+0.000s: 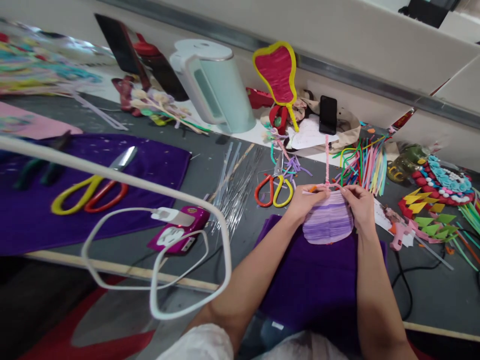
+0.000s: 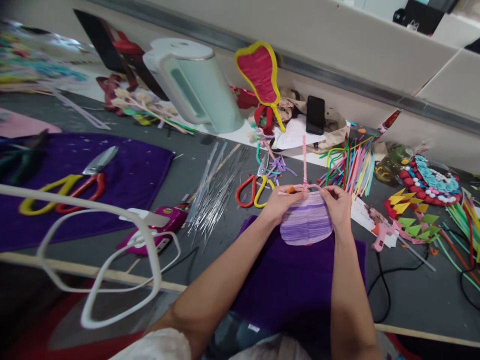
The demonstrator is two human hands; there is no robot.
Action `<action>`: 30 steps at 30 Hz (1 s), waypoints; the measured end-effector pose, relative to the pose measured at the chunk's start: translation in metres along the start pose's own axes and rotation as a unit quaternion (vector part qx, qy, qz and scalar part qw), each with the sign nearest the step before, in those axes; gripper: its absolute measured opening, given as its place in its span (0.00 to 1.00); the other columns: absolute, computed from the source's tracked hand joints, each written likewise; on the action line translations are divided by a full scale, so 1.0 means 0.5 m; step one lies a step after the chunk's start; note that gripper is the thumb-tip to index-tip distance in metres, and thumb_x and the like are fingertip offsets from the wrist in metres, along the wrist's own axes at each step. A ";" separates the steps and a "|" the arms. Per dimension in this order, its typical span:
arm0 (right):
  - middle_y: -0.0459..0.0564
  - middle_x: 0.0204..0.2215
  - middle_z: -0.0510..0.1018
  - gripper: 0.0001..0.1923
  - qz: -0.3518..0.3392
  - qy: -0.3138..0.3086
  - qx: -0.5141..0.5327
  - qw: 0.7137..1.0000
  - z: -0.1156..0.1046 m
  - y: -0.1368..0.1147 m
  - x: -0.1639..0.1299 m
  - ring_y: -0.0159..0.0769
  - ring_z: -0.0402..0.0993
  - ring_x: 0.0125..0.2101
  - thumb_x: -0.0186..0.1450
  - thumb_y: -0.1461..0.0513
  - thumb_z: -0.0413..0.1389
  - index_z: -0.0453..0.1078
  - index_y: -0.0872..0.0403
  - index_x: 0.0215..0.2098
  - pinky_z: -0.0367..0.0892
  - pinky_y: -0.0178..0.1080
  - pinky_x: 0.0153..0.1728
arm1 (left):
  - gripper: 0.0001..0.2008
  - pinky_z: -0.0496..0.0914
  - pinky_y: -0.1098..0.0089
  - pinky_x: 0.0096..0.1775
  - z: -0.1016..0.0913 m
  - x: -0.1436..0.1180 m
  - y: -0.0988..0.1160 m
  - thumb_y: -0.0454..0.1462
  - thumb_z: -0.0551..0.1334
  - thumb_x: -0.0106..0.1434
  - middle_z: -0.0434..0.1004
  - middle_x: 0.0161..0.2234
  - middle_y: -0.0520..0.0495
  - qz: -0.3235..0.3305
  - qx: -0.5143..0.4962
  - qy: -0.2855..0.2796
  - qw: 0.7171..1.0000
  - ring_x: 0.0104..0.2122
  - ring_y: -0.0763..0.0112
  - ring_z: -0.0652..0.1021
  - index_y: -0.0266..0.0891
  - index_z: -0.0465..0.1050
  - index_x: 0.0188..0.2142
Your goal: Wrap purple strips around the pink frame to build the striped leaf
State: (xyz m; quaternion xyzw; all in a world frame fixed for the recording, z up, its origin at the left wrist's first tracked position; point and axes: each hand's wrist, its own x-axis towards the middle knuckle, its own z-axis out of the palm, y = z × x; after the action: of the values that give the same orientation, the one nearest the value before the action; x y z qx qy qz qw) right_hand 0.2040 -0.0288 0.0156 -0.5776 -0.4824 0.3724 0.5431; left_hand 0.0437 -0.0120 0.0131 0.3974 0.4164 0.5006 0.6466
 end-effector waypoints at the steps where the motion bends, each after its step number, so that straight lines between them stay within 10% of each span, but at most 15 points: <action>1: 0.43 0.22 0.74 0.13 0.005 -0.003 0.008 1.000 0.000 -0.001 0.000 0.30 0.65 0.23 0.53 0.52 0.63 0.73 0.53 0.28 0.60 0.34 0.25 | 0.12 0.65 0.72 0.33 0.000 0.000 0.000 0.39 0.72 0.42 0.77 0.26 0.48 0.000 -0.001 -0.001 1.000 0.26 0.74 0.72 0.34 0.79 0.26; 19: 0.41 0.26 0.76 0.20 0.115 -0.105 0.240 0.958 0.002 0.002 0.004 0.30 0.70 0.23 0.47 0.58 0.68 0.65 0.50 0.34 0.65 0.34 0.26 | 0.11 0.64 0.72 0.31 -0.003 0.003 -0.006 0.38 0.73 0.42 0.75 0.23 0.50 -0.009 0.001 -0.028 1.000 0.24 0.76 0.70 0.34 0.79 0.26; 30: 0.43 0.29 0.72 0.18 -0.064 -0.042 0.003 0.997 0.026 0.009 0.000 0.32 0.69 0.30 0.54 0.58 0.63 0.63 0.51 0.40 0.64 0.36 0.33 | 0.12 0.65 0.72 0.33 0.000 0.003 -0.005 0.38 0.72 0.41 0.78 0.25 0.49 -0.012 -0.013 -0.019 1.000 0.25 0.74 0.72 0.34 0.79 0.27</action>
State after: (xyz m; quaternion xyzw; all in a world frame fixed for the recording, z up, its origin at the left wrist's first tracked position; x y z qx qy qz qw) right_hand 0.1922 -0.0250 0.0093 -0.5274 -0.5398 0.3625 0.5469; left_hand 0.0444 -0.0112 0.0104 0.3932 0.4025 0.4905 0.6654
